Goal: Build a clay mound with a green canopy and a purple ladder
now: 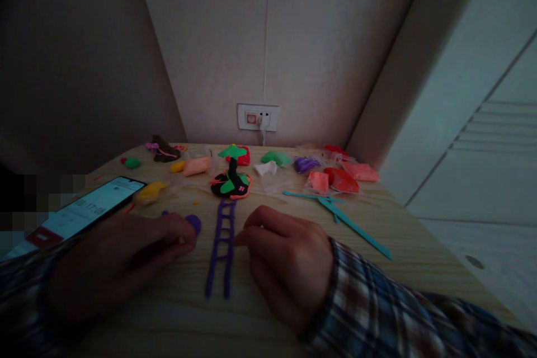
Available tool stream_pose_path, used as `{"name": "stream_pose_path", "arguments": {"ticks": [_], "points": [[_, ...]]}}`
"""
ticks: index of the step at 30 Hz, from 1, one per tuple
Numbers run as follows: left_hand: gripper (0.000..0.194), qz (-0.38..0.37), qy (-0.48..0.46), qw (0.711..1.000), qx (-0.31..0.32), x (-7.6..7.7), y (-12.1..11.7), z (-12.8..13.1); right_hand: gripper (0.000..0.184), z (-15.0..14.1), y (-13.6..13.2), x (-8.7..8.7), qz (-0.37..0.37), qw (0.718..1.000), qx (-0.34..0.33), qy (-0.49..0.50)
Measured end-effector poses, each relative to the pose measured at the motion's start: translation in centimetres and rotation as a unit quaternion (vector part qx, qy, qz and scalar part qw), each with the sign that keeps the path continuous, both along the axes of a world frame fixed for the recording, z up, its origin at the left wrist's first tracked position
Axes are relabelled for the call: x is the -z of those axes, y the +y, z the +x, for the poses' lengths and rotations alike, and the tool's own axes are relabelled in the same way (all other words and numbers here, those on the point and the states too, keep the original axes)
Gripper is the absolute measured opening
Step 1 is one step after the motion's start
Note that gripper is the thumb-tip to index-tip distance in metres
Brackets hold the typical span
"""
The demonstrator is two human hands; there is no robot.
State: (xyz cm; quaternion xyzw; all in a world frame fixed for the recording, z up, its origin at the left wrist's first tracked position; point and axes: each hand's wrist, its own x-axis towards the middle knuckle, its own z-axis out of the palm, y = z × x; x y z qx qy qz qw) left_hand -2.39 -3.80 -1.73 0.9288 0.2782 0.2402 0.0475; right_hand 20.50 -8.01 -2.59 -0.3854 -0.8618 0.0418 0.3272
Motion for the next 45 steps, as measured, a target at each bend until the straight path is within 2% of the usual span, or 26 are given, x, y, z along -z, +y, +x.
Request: {"name": "stream_pose_path", "arguments": {"ticks": [5,9,15,19,23,29,39,45], "points": [[0.016,-0.009,-0.006,1.0,0.025,-0.3,0.1,0.3,0.029,0.1,0.2,-0.1,0.003,1.0,-0.009,0.021],[0.019,-0.002,0.007,1.0,0.008,-0.4,0.3,0.2,0.028,0.1,0.1,0.0,0.003,1.0,-0.009,0.028],[0.02,0.127,0.025,0.991,-0.033,-0.1,0.6,-0.8,0.027,0.1,-0.3,0.0,0.002,0.999,-0.009,0.032],[0.021,0.159,0.064,0.983,-0.07,-0.1,1.0,-0.9,0.026,0.0,-0.4,0.0,-0.001,0.999,-0.01,0.033],[0.019,0.123,0.096,0.984,-0.084,-0.1,1.2,-0.6,0.027,-0.1,-0.4,0.0,-0.002,0.999,-0.01,0.033],[0.022,0.081,0.07,0.992,-0.068,-0.5,1.2,-0.4,0.026,0.0,-0.3,-0.1,0.008,0.999,-0.007,0.033],[0.028,0.097,0.061,0.992,-0.053,0.0,1.7,-0.7,0.029,0.1,-0.1,0.0,0.02,0.999,0.006,0.024],[0.028,0.1,0.086,0.99,-0.048,-0.5,1.0,-0.8,0.029,0.3,0.0,-0.2,0.031,0.999,0.012,0.02]]}}
